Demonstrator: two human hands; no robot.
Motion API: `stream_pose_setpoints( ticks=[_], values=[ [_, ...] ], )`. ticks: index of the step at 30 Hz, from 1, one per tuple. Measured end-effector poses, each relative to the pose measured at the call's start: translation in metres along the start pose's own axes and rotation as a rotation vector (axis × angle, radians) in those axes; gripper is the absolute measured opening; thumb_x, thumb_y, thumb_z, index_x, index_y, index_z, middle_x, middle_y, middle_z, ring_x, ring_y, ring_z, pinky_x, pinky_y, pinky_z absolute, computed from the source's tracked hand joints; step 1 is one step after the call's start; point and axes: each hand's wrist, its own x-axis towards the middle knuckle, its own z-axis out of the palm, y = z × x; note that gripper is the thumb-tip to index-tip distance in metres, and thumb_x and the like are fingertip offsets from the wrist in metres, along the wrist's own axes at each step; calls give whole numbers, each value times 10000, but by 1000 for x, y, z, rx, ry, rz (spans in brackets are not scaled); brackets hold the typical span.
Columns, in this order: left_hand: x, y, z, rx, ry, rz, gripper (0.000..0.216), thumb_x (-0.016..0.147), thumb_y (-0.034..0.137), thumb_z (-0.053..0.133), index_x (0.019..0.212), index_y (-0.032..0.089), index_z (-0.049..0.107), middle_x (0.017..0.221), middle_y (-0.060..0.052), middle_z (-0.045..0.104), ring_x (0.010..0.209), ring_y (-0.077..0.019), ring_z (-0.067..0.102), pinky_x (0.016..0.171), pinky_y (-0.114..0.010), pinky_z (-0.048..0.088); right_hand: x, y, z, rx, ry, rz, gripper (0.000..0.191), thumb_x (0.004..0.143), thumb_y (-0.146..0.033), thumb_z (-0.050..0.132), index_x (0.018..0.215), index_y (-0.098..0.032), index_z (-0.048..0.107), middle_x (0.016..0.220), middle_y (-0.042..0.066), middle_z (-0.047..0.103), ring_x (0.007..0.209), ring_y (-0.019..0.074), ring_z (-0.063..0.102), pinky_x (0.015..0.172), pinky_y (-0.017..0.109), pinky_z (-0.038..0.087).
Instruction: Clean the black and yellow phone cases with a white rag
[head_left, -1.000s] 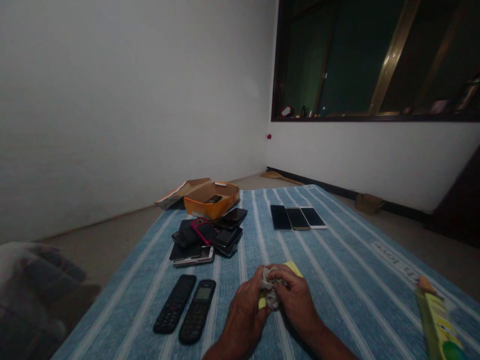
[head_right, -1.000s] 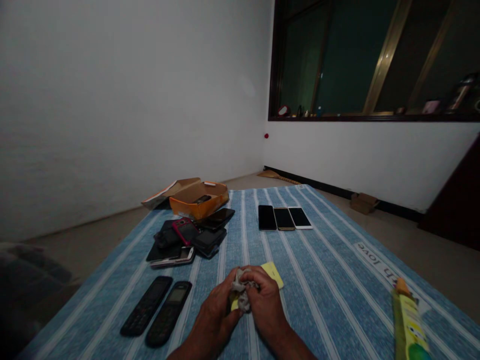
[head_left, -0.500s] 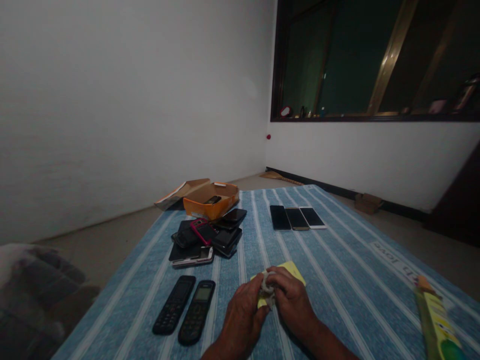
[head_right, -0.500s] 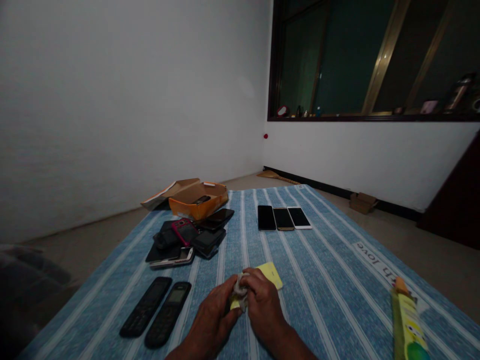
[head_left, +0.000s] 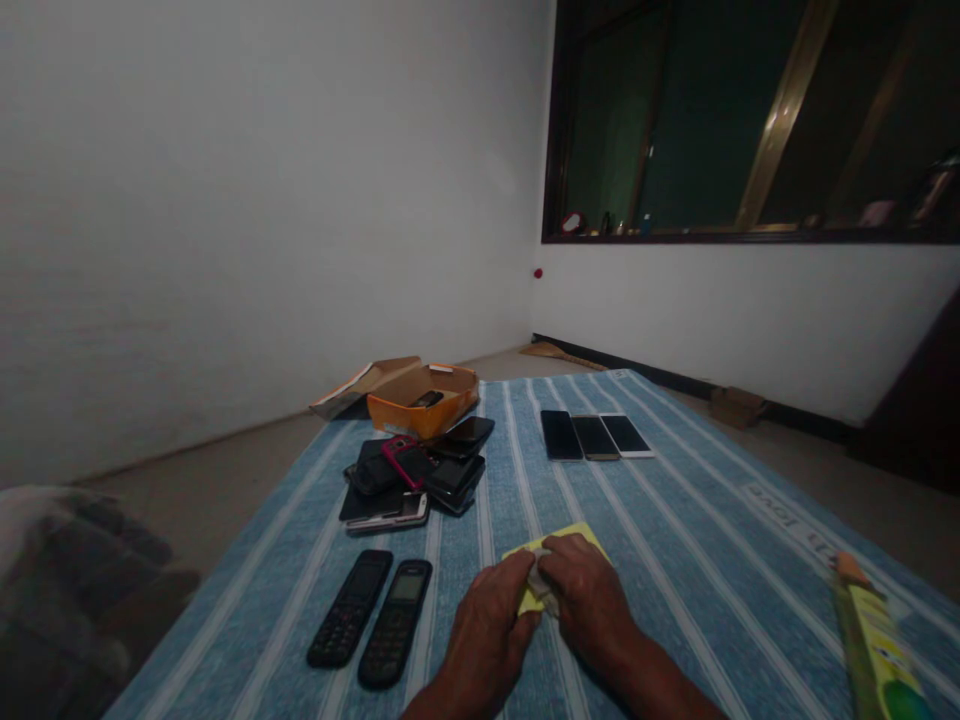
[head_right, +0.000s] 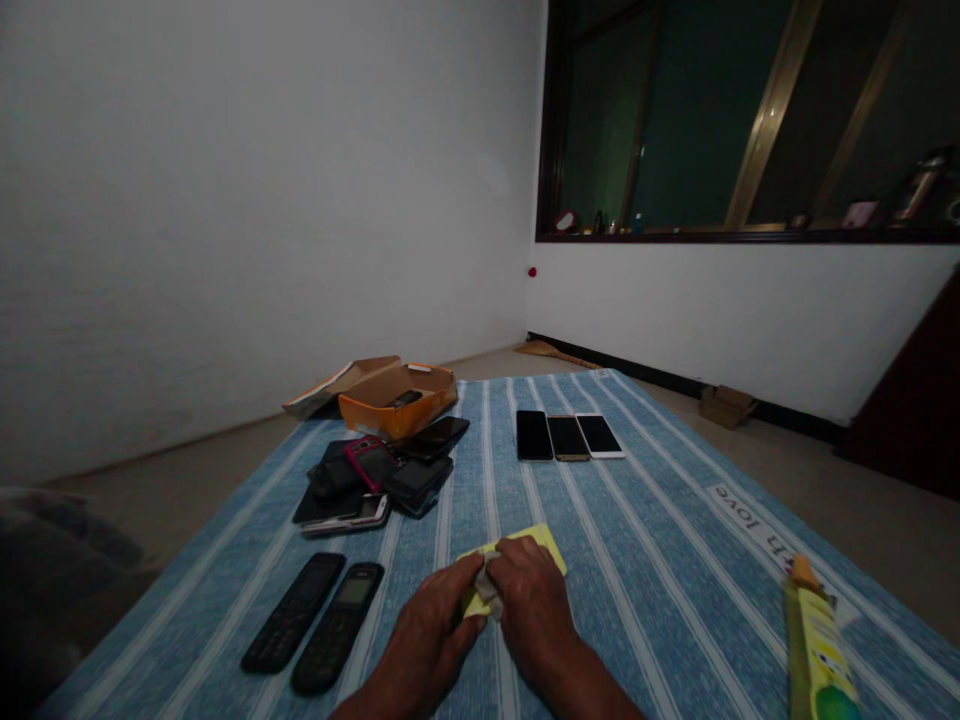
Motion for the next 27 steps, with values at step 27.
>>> stream_pose_setpoints(
  ticks=[27],
  values=[
    [-3, -5, 15, -30, 38, -97, 618, 746, 163, 600, 1342, 208, 446, 1370, -138, 554, 1324, -332, 463, 1080, -577, 399, 8, 12, -9, -255, -114, 59, 166, 892, -83, 548, 864, -187, 675, 895, 65, 633, 857, 214, 522, 747, 303, 375]
  ],
)
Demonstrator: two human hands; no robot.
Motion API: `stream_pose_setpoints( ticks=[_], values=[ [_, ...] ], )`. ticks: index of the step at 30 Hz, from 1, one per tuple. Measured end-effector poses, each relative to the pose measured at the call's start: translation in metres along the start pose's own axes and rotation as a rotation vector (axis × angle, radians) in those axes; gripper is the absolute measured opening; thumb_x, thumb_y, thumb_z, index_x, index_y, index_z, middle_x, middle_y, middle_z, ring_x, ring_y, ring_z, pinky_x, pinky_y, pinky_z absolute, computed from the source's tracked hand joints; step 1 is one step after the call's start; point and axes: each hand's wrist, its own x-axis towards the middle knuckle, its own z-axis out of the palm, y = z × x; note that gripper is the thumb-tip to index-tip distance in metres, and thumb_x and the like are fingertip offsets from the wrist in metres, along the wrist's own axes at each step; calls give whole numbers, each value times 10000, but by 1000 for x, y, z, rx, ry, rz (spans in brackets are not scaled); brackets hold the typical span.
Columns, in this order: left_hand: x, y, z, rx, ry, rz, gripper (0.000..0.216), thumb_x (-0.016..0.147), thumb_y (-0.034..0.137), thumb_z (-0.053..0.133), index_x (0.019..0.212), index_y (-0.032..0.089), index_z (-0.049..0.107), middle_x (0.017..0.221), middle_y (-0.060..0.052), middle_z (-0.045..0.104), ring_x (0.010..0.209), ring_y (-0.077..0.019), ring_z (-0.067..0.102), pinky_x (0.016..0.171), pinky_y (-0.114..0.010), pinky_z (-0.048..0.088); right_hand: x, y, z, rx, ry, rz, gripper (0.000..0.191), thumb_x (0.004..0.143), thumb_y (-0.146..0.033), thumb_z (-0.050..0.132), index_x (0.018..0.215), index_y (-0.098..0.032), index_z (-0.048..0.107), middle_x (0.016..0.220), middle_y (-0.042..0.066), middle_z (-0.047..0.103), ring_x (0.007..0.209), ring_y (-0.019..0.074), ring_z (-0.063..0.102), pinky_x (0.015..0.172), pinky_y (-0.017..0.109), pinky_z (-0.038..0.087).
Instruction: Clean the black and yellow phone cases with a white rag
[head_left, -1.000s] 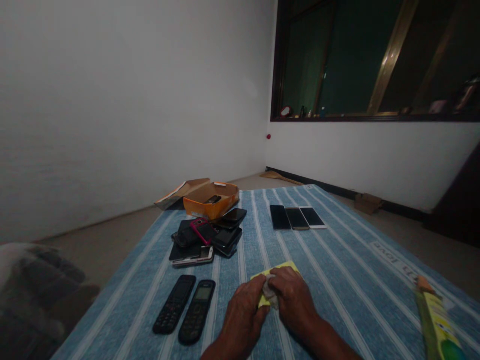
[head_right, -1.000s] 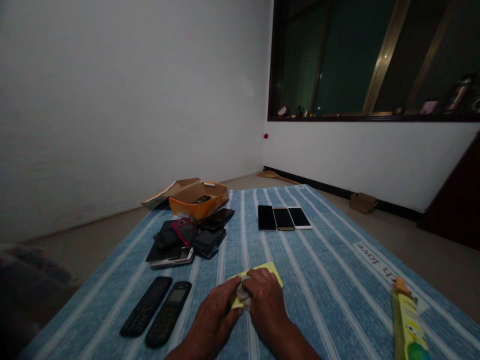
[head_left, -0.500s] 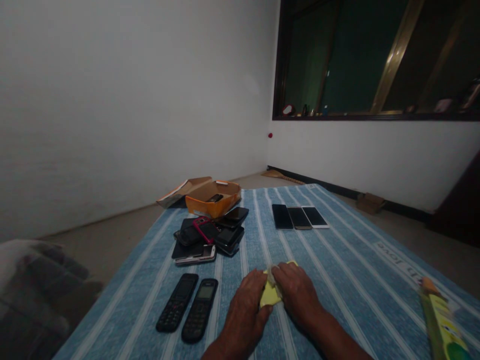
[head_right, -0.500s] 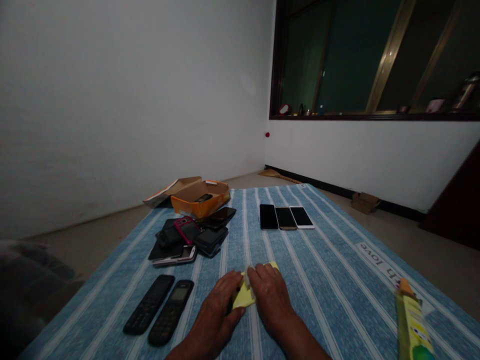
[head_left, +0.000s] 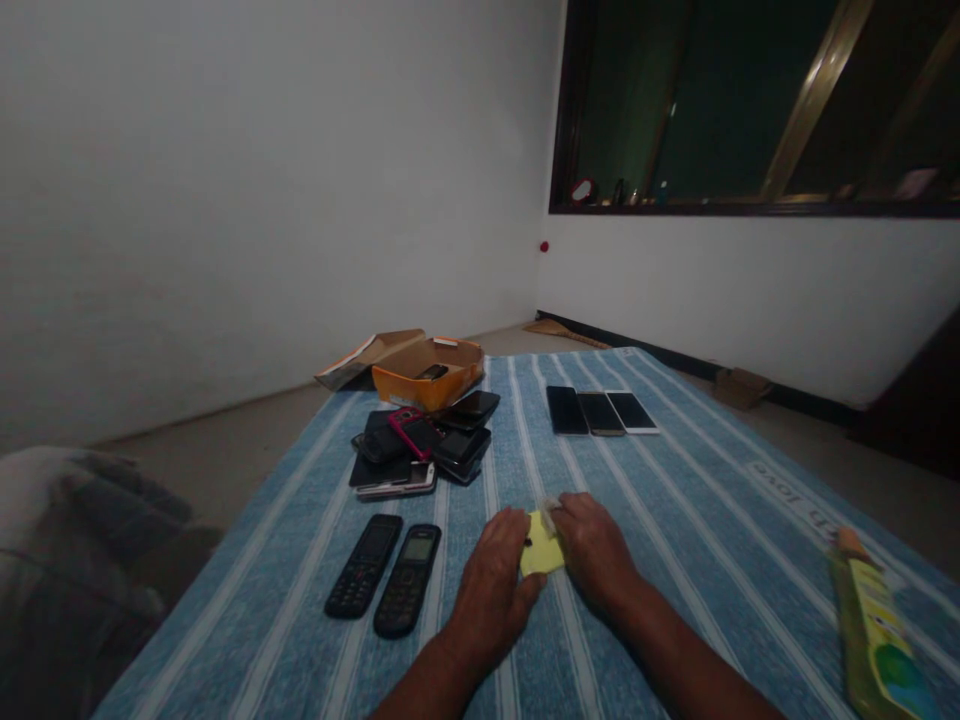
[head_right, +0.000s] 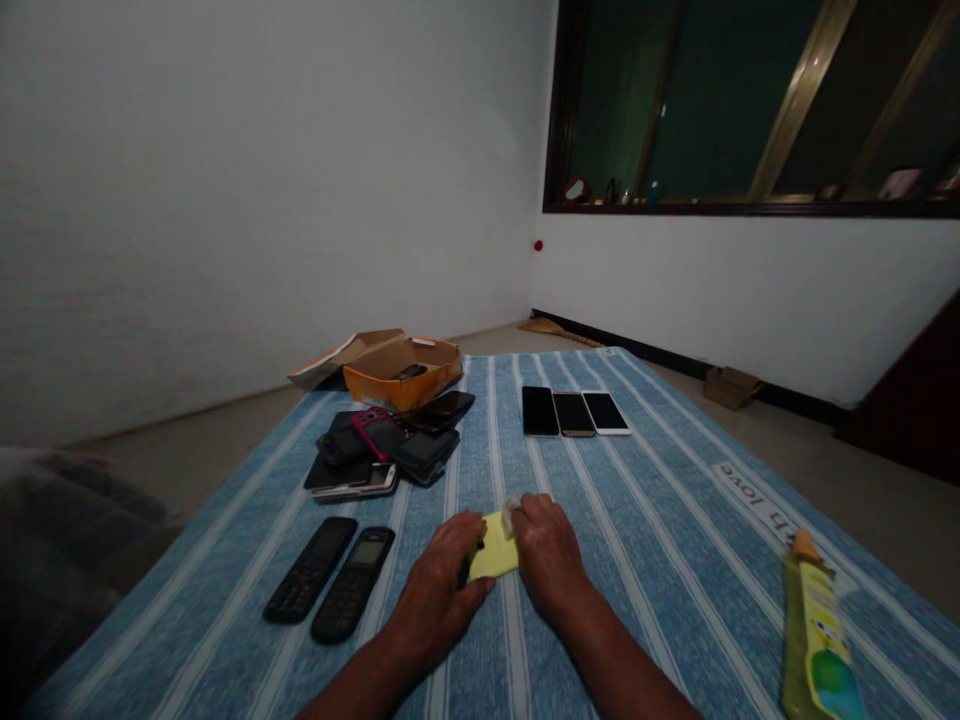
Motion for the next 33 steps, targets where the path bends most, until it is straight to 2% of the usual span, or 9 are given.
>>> stream_pose_setpoints(
  ticks=[7, 10, 16, 18, 24, 33],
  values=[
    [4, 6, -7, -5, -18, -72, 659, 760, 202, 592, 1382, 177, 376, 1375, -165, 527, 1314, -337, 464, 1063, -575, 414, -1, -31, 6, 37, 14, -157, 132, 883, -71, 581, 910, -164, 670, 918, 72, 639, 863, 220, 523, 751, 321, 380],
    [5, 8, -9, -21, -28, -58, 627, 768, 218, 597, 1361, 176, 399, 1350, -155, 547, 1293, -333, 481, 1065, -575, 409, 0, -27, 2, 29, 2, -144, 136, 888, -79, 580, 916, -172, 675, 940, 67, 644, 872, 217, 525, 759, 321, 381],
    [5, 11, -5, -31, -10, -110, 665, 717, 189, 626, 1349, 136, 425, 1355, -176, 538, 1301, -346, 466, 1074, -564, 400, 3, -1, -2, 11, -13, -7, 158, 894, -85, 566, 937, -175, 689, 977, 81, 647, 927, 226, 526, 811, 320, 386],
    [6, 13, -6, -45, -18, -138, 704, 693, 167, 629, 1361, 132, 411, 1359, -174, 536, 1307, -344, 459, 1074, -560, 402, 3, -3, 0, 30, -7, -22, 159, 894, -85, 565, 937, -175, 689, 975, 81, 646, 926, 225, 525, 809, 319, 389],
    [9, 17, -11, -86, -22, -182, 743, 736, 154, 589, 1427, 134, 317, 1406, -181, 495, 1316, -322, 460, 1068, -558, 411, 4, -35, 9, 109, -4, -205, 120, 893, -91, 582, 930, -151, 678, 927, 69, 635, 882, 212, 526, 772, 322, 406],
    [10, 11, -11, -78, -16, -166, 708, 751, 216, 606, 1409, 126, 361, 1391, -189, 521, 1299, -325, 491, 1057, -539, 437, 14, -34, 8, 59, 4, -169, 79, 889, -106, 607, 903, -141, 676, 919, 64, 638, 878, 215, 528, 759, 321, 422]
  ],
)
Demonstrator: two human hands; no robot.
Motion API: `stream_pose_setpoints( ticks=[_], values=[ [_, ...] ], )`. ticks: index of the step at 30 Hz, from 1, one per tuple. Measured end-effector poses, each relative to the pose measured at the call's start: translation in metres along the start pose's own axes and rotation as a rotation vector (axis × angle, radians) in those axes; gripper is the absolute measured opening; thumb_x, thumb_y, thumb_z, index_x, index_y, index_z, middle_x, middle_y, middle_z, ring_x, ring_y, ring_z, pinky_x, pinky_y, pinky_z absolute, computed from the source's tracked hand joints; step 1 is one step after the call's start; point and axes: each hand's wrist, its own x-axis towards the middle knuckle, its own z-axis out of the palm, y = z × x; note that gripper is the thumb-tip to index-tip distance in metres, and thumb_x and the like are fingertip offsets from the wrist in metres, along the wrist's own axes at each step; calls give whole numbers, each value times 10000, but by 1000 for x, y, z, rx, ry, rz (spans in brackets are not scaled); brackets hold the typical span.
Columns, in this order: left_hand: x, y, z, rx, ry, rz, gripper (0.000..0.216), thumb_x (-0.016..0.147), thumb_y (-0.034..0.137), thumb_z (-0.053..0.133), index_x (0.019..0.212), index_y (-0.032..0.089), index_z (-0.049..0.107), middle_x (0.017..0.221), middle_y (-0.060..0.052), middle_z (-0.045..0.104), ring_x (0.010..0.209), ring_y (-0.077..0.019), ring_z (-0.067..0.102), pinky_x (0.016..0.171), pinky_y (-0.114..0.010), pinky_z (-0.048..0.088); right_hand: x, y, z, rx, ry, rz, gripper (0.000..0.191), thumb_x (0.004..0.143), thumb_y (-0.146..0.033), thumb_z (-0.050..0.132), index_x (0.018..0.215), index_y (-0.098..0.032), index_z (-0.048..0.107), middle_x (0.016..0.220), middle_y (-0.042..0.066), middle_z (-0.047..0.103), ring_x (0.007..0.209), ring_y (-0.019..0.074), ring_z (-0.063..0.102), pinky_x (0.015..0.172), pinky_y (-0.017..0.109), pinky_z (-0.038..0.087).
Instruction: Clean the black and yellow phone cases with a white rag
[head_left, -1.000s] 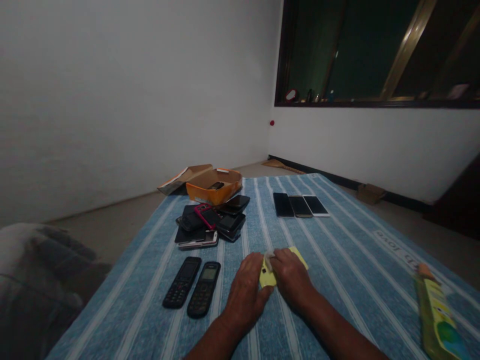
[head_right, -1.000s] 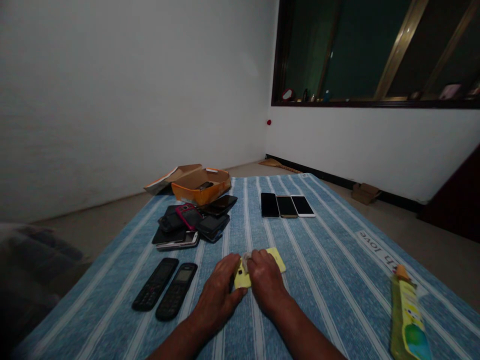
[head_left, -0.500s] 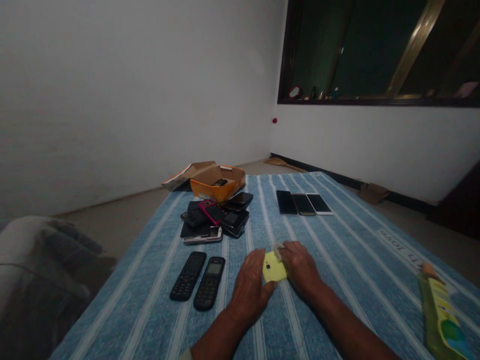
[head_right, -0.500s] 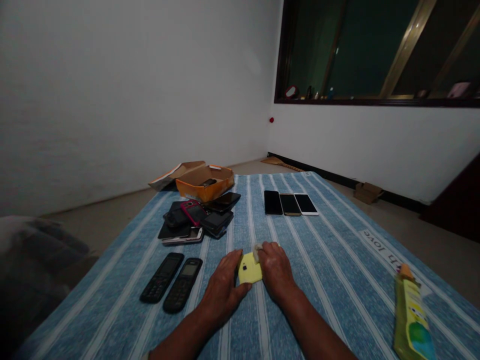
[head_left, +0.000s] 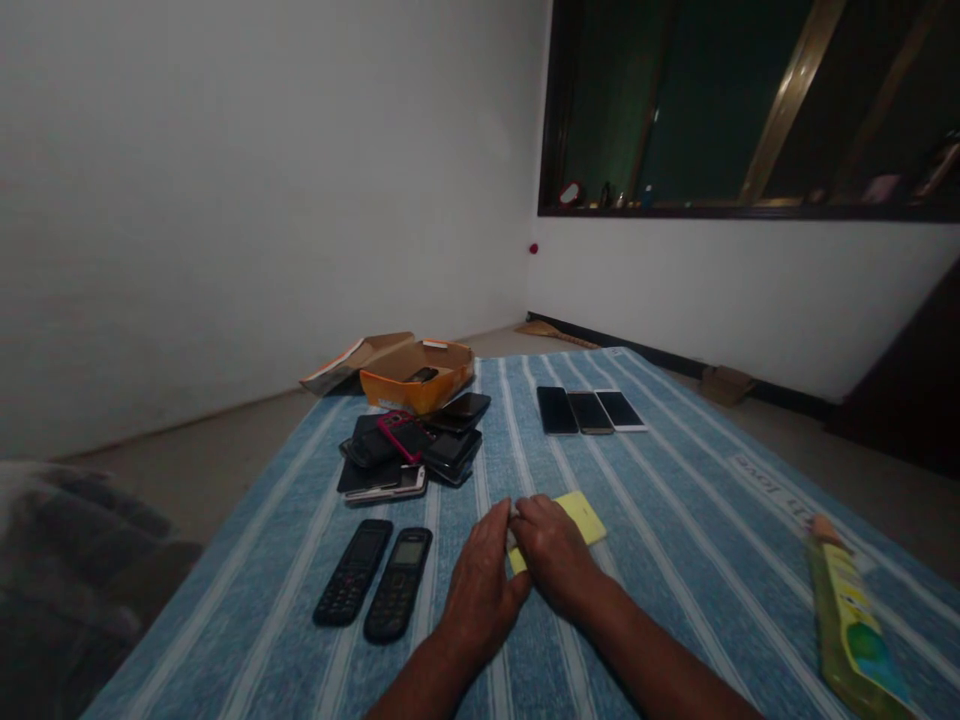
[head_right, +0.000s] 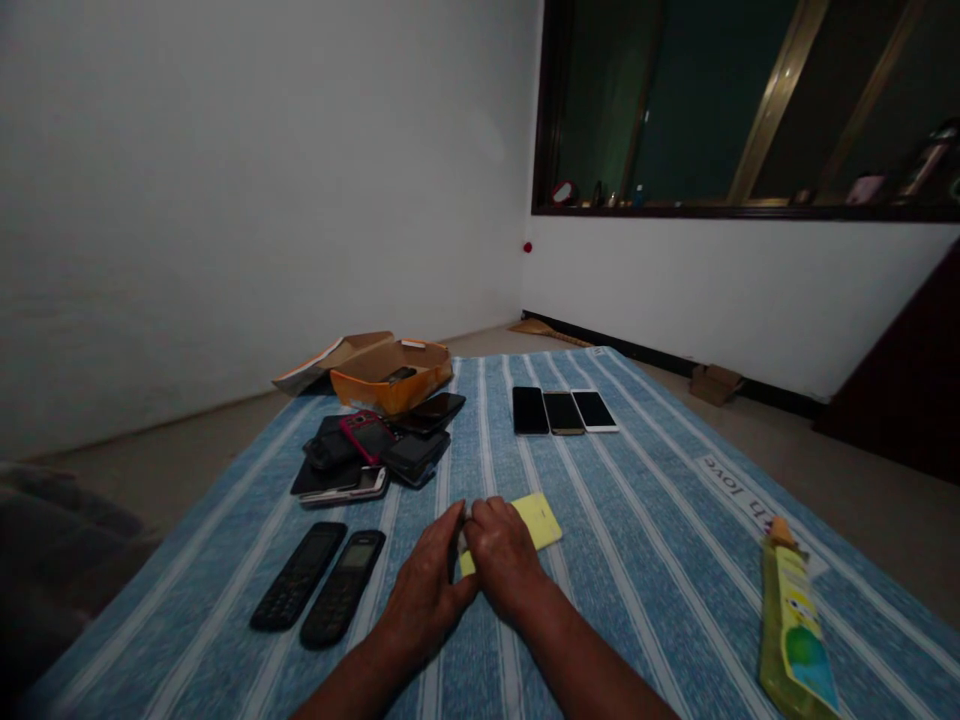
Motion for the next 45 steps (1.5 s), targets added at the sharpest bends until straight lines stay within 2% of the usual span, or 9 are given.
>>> stream_pose_setpoints(
  ticks=[6, 12, 19, 22, 29, 33, 36, 42, 45],
  values=[
    [1, -1, -2, 20, 14, 21, 693, 746, 194, 580, 1405, 121, 379, 1388, -189, 529, 1281, -323, 513, 1040, -528, 459, 0, -6, 6, 45, 27, -96, 72, 902, -128, 601, 937, -144, 662, 928, 55, 633, 855, 199, 523, 735, 309, 417],
    [0, -3, -2, 22, 10, 9, 700, 748, 232, 613, 1401, 132, 380, 1379, -184, 538, 1283, -322, 513, 1045, -513, 455, 1, -1, 3, -27, 5, 21, 86, 893, -103, 599, 856, -142, 666, 887, 60, 626, 865, 211, 519, 727, 319, 402],
    [0, -1, -2, 45, -29, -23, 670, 769, 258, 596, 1387, 111, 384, 1397, -203, 517, 1303, -321, 490, 1067, -530, 425, 0, -5, 4, -6, 16, -16, 77, 899, -119, 600, 898, -154, 669, 900, 45, 631, 864, 197, 529, 737, 304, 396],
    [-1, -4, -1, 47, -33, -22, 689, 742, 222, 584, 1391, 117, 379, 1393, -192, 523, 1301, -313, 493, 1069, -519, 425, 1, 0, 1, -49, -22, 70, 101, 901, -116, 589, 902, -161, 679, 925, 52, 642, 892, 209, 532, 753, 305, 390],
    [-4, -15, 6, 91, 2, 27, 684, 733, 254, 591, 1384, 163, 403, 1375, -170, 545, 1267, -327, 521, 1047, -534, 438, -8, 29, -23, -179, -94, 360, 192, 904, -89, 531, 934, -173, 701, 965, 67, 660, 920, 223, 548, 768, 292, 368],
    [-5, -18, 7, 109, 0, 42, 672, 729, 244, 589, 1370, 141, 419, 1360, -176, 557, 1259, -323, 527, 1039, -519, 449, -16, 33, -30, -207, -116, 424, 219, 896, -67, 510, 892, -170, 703, 937, 72, 661, 905, 225, 553, 752, 291, 362],
    [-6, -19, 8, 116, 10, 51, 665, 732, 248, 594, 1367, 145, 423, 1363, -168, 557, 1265, -316, 522, 1049, -508, 444, -20, 24, -25, -180, -99, 388, 214, 895, -61, 514, 882, -169, 699, 940, 67, 659, 903, 219, 552, 751, 284, 365],
    [-3, -16, 6, 97, 2, 72, 607, 766, 273, 568, 1349, 166, 433, 1320, -158, 586, 1226, -310, 551, 1027, -519, 455, -18, -6, -5, -85, -26, 157, 143, 884, -82, 574, 860, -183, 672, 897, 47, 645, 862, 204, 543, 737, 286, 375],
    [-2, -11, 2, 89, -14, 70, 596, 768, 254, 564, 1342, 157, 434, 1313, -163, 587, 1217, -305, 556, 1027, -517, 454, -13, -5, -2, -64, -6, 117, 136, 889, -83, 570, 875, -182, 663, 907, 47, 637, 878, 210, 536, 748, 298, 381]
  ],
)
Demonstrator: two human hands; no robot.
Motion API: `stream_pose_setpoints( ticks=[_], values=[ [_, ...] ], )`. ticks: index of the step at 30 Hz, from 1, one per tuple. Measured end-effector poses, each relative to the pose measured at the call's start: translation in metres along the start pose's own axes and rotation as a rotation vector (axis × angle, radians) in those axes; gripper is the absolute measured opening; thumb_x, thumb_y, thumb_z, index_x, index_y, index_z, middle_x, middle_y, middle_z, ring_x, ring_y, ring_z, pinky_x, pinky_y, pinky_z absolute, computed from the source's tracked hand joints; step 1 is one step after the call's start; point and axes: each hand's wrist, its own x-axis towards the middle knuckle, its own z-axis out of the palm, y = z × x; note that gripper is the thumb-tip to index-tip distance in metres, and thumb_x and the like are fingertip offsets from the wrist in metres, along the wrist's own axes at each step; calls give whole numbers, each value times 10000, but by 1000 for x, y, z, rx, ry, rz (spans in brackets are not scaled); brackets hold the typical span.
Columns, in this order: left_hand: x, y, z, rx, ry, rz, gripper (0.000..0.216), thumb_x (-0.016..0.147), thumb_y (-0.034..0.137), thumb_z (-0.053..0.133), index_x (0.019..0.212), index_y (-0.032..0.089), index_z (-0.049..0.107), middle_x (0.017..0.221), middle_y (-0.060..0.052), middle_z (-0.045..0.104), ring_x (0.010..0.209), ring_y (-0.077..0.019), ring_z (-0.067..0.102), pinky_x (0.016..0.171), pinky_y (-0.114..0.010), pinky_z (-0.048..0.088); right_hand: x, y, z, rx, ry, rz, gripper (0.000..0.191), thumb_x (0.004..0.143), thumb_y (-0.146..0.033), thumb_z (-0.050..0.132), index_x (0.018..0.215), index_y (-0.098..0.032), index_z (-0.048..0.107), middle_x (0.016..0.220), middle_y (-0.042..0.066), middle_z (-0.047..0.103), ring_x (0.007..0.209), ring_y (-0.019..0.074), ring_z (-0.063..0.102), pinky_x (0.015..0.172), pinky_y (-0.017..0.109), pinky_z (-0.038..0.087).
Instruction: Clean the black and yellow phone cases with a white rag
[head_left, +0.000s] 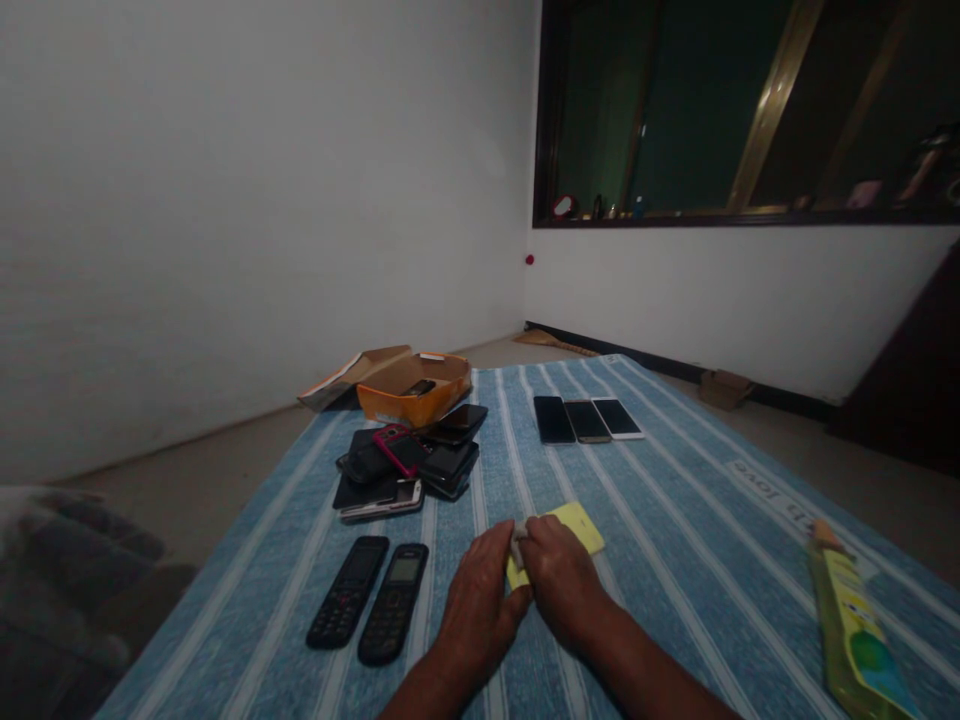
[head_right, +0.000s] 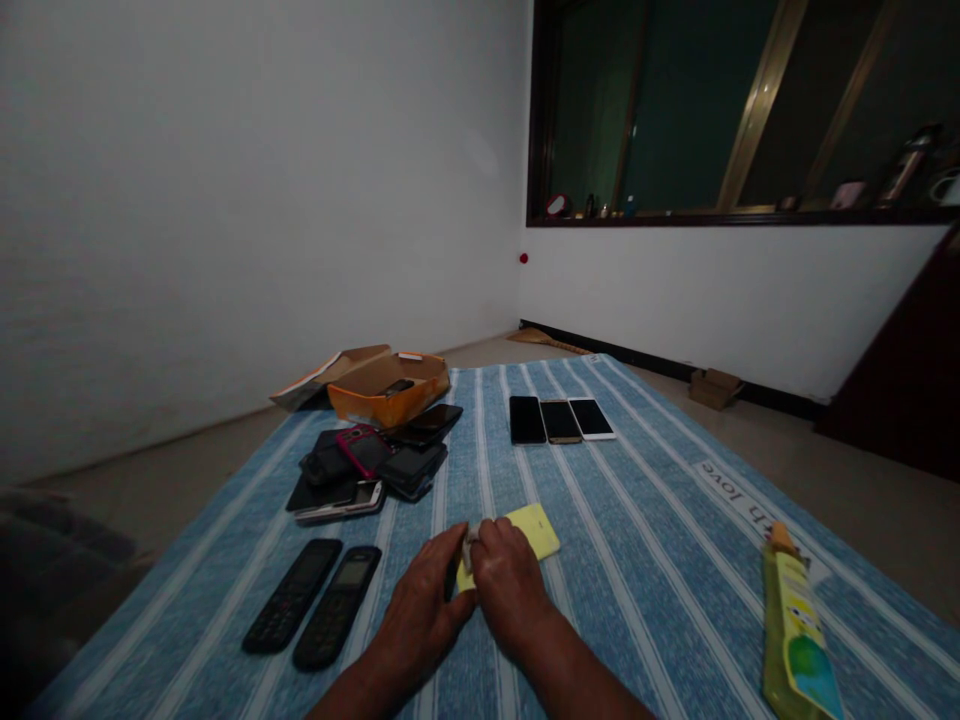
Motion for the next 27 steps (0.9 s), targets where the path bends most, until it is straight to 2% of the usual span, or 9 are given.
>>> stream_pose_setpoints(
  ticks=[9, 13, 18, 21, 27],
  values=[
    [-2, -1, 3, 10, 28, 7, 597, 746, 256, 588, 1324, 165, 473, 1309, -158, 596, 1228, -324, 546, 1027, -527, 452, 2, 50, -14, -107, -9, 240, 204, 886, -59, 525, 846, -184, 682, 892, 67, 647, 868, 228, 537, 733, 302, 377],
    [-3, 0, 3, 2, 16, 17, 599, 747, 244, 588, 1327, 154, 469, 1316, -162, 589, 1231, -319, 543, 1029, -520, 452, -5, 41, -14, -101, -21, 228, 201, 880, -50, 529, 868, -178, 684, 910, 70, 650, 872, 229, 542, 729, 305, 382],
    [2, 10, -8, -19, -9, 8, 579, 731, 215, 593, 1298, 174, 486, 1277, -136, 613, 1183, -300, 571, 1018, -498, 465, -8, 12, -2, -24, 15, 72, 155, 872, -68, 573, 851, -187, 671, 909, 57, 644, 877, 215, 534, 748, 298, 376],
    [4, 14, -11, -36, -35, 1, 564, 730, 200, 588, 1285, 187, 488, 1258, -123, 620, 1170, -294, 573, 1013, -498, 465, -7, 5, 0, 0, 25, 15, 142, 882, -84, 575, 868, -192, 666, 903, 48, 637, 868, 206, 533, 746, 295, 371],
    [0, 6, -4, -41, -11, 21, 579, 750, 228, 580, 1315, 181, 462, 1301, -155, 587, 1212, -329, 541, 1024, -557, 435, -6, 31, -13, -78, -7, 172, 186, 884, -59, 551, 825, -182, 678, 869, 57, 630, 853, 215, 529, 723, 295, 372]
  ],
)
